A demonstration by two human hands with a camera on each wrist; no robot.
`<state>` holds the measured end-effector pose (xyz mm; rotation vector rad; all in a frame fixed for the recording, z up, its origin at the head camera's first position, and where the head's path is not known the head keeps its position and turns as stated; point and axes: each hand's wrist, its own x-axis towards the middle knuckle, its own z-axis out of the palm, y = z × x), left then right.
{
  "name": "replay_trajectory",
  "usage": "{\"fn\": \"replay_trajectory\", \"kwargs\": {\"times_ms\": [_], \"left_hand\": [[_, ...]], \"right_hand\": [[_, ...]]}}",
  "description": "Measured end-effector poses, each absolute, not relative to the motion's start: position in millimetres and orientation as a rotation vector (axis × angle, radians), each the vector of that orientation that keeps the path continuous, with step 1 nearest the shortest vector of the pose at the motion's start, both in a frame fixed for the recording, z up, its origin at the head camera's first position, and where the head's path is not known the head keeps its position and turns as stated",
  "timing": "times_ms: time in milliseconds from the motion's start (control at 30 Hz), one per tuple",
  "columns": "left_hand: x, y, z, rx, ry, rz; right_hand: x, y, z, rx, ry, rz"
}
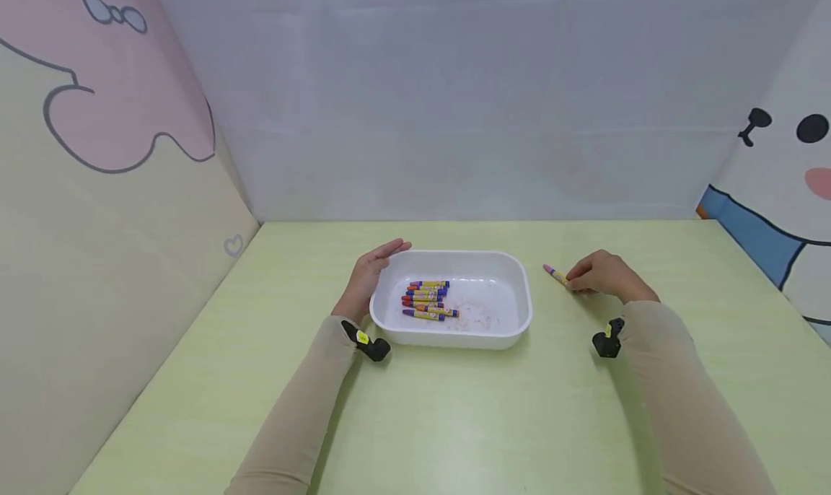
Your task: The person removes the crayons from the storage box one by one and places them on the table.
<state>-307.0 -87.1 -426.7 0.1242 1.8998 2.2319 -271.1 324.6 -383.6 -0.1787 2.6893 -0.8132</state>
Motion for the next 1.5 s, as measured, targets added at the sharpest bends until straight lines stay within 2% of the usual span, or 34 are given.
{"fn": "replay_trajectory", "kwargs": {"times_ms": [567,1033,1500], "left_hand": [[-308,-82,-424,0.140,1.867,2.268],[-307,-81,-425,0.113,1.871,2.256],[-306,-82,-425,0.139,1.895,2.262]], "right_hand": [[-273,317,-349,-0.197,2.799,-0.757],[-280,269,-308,-0.313,2.797,-0.803],[-294,212,-306,-0.500,2.650,-0.840]]}}
